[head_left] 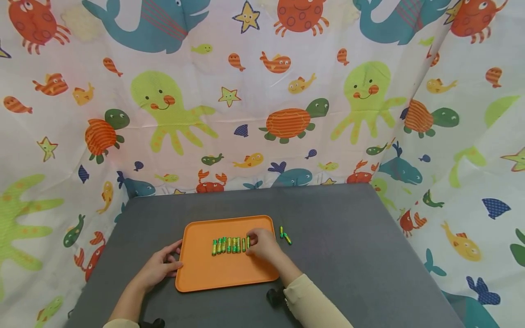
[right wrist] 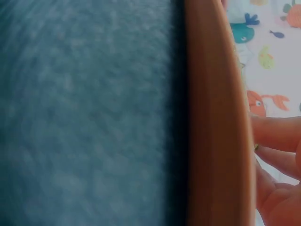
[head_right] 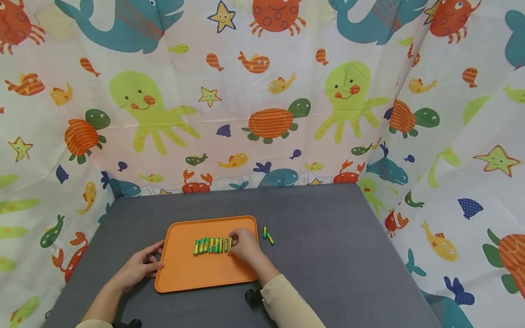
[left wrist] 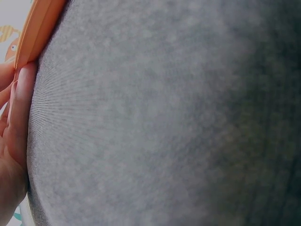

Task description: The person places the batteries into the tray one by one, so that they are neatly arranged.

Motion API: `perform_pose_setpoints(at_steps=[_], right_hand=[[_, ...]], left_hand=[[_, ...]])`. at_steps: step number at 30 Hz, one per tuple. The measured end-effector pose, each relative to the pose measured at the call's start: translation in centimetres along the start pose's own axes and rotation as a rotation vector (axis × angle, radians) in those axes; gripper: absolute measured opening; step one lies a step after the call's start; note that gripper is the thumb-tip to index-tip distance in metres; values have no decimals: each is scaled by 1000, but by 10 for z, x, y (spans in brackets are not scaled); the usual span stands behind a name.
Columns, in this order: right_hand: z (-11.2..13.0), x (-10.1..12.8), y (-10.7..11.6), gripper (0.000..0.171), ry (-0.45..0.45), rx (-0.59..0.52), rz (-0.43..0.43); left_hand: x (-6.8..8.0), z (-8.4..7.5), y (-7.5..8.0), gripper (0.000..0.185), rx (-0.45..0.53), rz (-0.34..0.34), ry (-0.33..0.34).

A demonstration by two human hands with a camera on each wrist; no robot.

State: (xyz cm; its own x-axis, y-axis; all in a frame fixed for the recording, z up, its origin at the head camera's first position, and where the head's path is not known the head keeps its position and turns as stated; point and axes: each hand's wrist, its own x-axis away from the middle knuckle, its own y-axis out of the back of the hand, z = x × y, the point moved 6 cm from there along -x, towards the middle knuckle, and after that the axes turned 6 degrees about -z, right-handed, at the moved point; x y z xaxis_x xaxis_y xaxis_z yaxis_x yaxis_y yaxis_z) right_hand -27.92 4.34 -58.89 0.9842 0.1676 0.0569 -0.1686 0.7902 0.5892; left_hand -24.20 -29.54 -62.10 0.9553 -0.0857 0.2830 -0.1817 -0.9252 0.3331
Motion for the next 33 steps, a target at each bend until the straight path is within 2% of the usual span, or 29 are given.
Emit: perform_pose_setpoints(at_steps=[9, 22, 33], right_hand=[[4, 2, -5, 56, 10, 11, 6], [5, 2, -7, 60, -5, -38, 21], [8, 2, 9, 63, 9, -73, 22]], left_hand=[[0, 0, -1, 77, 1, -2, -4], [1, -2, -1, 78, -12, -10, 4], [0, -1, 1, 78, -7, -3, -7]])
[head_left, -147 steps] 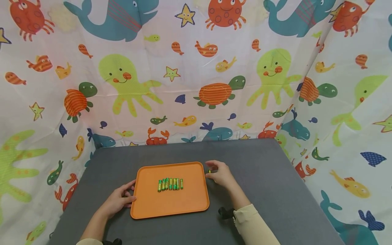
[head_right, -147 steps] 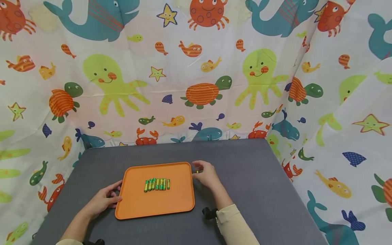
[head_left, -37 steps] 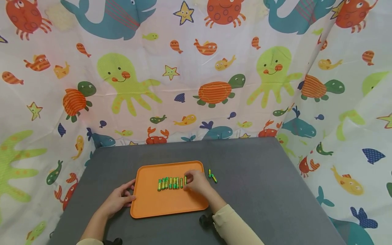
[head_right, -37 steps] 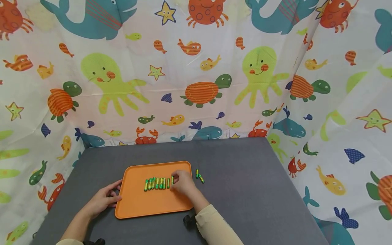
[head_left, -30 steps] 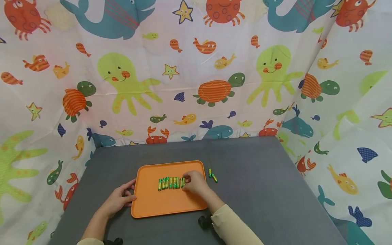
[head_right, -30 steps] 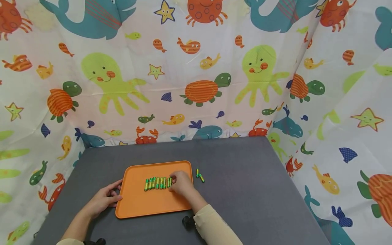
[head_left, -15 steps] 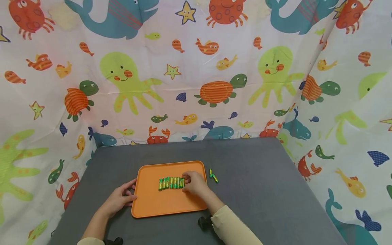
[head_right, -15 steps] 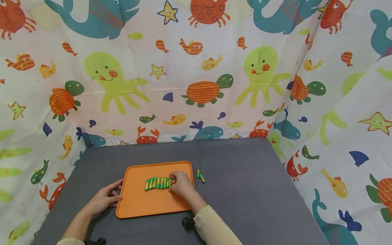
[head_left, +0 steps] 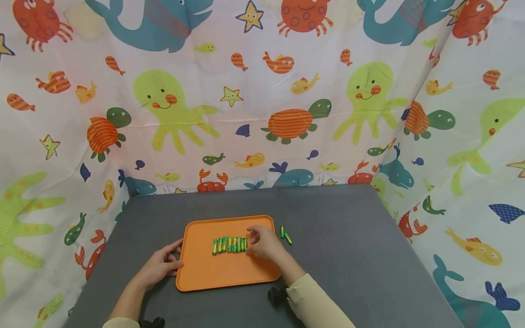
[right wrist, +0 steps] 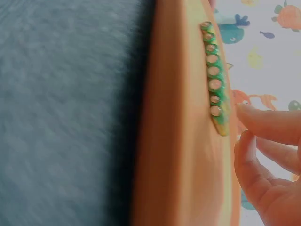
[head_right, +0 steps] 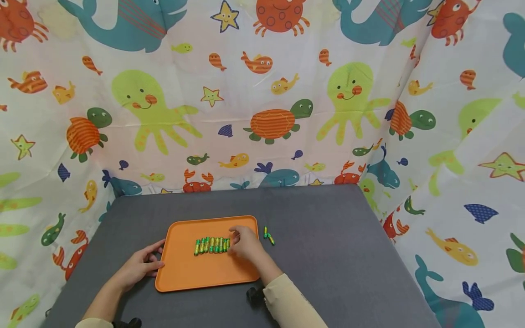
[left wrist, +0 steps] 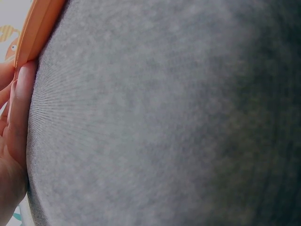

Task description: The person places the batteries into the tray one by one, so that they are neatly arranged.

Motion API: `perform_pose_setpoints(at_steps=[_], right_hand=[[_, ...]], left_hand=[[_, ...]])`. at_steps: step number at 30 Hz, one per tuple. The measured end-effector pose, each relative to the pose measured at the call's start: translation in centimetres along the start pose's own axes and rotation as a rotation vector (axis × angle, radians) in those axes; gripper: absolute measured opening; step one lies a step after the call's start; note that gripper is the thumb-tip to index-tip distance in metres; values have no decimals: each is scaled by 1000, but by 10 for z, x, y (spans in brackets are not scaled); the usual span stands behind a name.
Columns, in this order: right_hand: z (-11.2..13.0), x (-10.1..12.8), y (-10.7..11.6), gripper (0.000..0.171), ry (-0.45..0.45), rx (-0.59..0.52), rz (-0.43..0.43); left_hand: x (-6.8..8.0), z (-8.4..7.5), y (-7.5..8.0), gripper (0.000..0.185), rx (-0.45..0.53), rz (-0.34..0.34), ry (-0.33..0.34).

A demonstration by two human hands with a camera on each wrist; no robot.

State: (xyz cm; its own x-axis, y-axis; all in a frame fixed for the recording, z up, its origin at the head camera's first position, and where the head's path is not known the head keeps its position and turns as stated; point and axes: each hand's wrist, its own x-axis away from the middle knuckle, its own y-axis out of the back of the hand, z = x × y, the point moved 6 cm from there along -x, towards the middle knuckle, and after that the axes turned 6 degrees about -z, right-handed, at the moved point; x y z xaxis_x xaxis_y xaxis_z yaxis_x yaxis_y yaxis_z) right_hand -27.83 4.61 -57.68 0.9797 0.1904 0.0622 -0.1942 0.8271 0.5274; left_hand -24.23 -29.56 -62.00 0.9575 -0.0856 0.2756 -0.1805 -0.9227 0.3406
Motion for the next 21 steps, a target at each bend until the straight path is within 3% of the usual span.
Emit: perform_pose_setpoints(at_steps=[9, 21], right_hand=[[7, 6, 33, 58, 70, 31, -61], [-10, 16, 79, 56, 19, -4, -143]], left_hand=[[1, 1, -1, 77, 1, -5, 11], [3, 2, -2, 78, 21, -1, 9]])
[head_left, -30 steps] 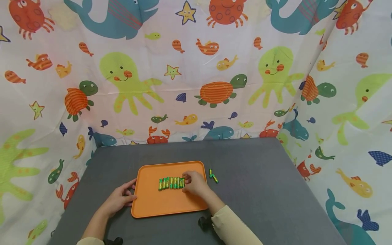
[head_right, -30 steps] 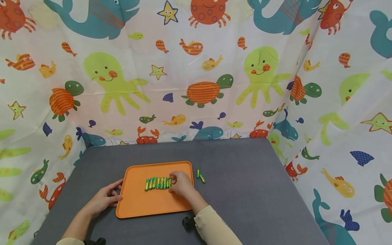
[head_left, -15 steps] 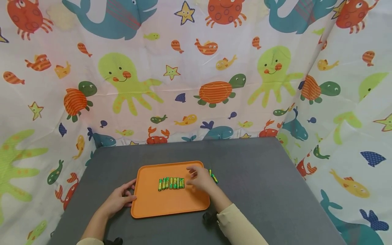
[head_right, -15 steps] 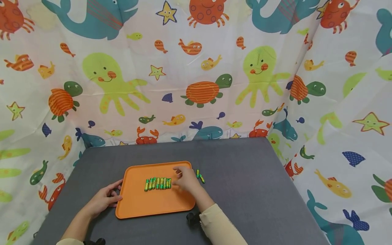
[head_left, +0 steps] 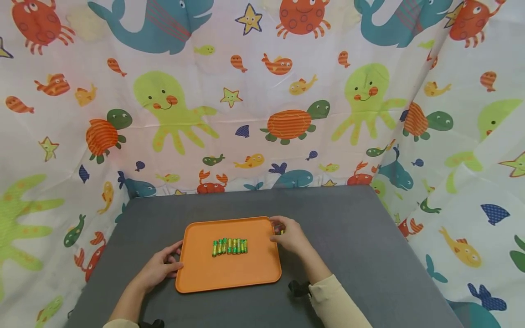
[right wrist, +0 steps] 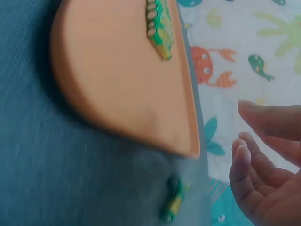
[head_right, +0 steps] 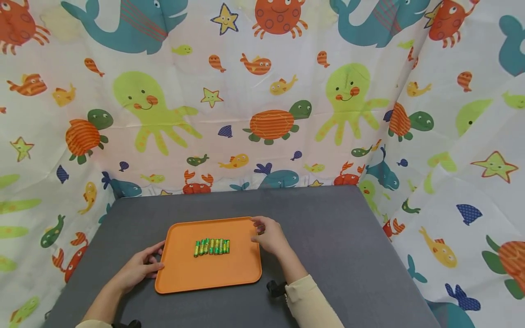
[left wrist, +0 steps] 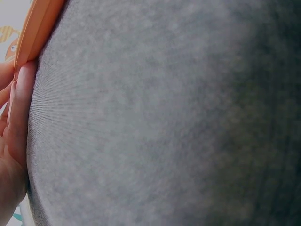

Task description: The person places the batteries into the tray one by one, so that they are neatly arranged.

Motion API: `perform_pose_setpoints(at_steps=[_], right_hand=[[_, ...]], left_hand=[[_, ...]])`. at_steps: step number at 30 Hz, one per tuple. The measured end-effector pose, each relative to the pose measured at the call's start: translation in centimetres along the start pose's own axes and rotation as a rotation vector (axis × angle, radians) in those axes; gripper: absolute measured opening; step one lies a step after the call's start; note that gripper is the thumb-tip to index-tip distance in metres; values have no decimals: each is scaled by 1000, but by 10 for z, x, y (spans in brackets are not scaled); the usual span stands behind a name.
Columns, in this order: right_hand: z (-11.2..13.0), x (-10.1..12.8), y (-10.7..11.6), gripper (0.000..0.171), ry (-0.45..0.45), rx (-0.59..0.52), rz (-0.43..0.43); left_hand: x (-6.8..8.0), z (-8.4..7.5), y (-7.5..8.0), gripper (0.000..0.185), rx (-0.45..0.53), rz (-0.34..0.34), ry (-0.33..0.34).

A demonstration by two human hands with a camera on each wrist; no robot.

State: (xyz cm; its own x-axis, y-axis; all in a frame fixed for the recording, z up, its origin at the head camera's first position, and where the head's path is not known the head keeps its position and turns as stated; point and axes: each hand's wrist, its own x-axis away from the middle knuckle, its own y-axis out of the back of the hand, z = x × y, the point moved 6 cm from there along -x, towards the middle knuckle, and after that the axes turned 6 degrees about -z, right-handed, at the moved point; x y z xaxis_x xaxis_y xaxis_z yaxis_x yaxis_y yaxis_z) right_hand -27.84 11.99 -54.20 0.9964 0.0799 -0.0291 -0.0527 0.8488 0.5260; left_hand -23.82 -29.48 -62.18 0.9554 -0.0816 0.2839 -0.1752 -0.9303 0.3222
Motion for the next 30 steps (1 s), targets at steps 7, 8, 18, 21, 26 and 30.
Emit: perform_pose_setpoints(at_steps=[7, 8, 18, 21, 26, 30], right_hand=[[-27, 3, 21, 61, 5, 28, -24], [-31, 3, 23, 62, -1, 28, -33], [-56, 2, 26, 65, -28, 59, 21], [-63, 2, 24, 66, -29, 63, 68], [-66, 4, 21, 66, 0, 81, 107], [-68, 3, 21, 65, 10, 108, 107]], left_hand=[[0, -2, -1, 78, -17, 4, -7], [0, -3, -1, 78, -24, 14, -16], [-1, -4, 1, 78, -20, -5, 1], [-1, -4, 1, 77, -21, -6, 4], [-1, -4, 0, 77, -13, -3, 5], [-2, -4, 0, 77, -10, -1, 9]])
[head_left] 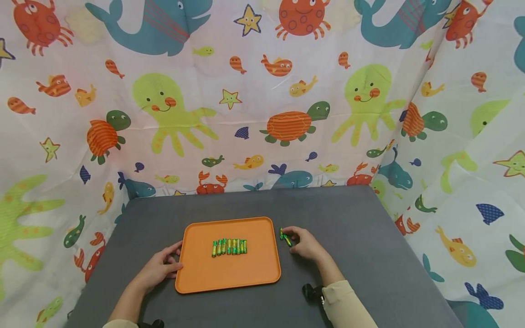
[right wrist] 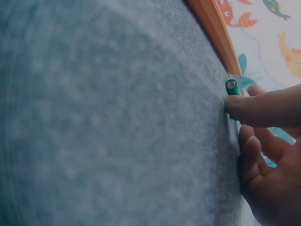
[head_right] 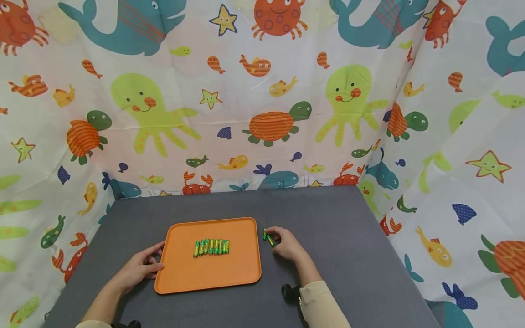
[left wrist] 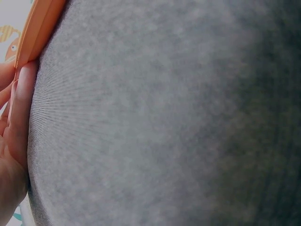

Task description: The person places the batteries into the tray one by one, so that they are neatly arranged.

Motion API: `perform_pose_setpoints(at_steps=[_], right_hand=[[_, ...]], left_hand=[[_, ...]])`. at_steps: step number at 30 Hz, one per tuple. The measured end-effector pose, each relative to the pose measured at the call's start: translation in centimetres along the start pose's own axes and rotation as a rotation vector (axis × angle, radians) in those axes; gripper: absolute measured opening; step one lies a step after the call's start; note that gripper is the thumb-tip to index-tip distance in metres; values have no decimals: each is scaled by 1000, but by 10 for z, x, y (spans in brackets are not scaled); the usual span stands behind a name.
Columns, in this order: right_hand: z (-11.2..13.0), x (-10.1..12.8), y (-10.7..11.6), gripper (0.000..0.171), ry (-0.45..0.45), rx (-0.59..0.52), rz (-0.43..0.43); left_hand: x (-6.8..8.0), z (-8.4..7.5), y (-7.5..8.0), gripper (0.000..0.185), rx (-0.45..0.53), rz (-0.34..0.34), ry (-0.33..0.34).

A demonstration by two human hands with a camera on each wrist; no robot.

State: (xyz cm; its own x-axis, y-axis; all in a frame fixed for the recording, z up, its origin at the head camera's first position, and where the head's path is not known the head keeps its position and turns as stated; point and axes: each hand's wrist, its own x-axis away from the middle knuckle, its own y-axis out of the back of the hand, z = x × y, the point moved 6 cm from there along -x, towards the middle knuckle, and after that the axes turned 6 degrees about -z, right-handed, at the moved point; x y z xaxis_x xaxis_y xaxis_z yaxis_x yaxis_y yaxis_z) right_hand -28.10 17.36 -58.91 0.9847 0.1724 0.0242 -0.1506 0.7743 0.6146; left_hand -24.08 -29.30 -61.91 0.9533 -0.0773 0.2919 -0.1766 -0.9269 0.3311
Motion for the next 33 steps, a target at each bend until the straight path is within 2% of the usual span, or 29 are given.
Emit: perform_pose_setpoints(at_steps=[15, 23, 28, 33], right_hand=[[-6, 4, -1, 50, -39, 16, -73], [-12, 6, 6, 53, -80, -92, -177], [-12, 7, 8, 53, -98, -174, -187], [-7, 5, 7, 51, -73, -186, -189]], left_hand=[[-2, 3, 1, 77, 0, 10, -22], [-2, 3, 1, 77, -5, 14, -23], [-3, 5, 2, 77, -4, 12, -29], [-2, 5, 1, 78, -3, 13, -34]])
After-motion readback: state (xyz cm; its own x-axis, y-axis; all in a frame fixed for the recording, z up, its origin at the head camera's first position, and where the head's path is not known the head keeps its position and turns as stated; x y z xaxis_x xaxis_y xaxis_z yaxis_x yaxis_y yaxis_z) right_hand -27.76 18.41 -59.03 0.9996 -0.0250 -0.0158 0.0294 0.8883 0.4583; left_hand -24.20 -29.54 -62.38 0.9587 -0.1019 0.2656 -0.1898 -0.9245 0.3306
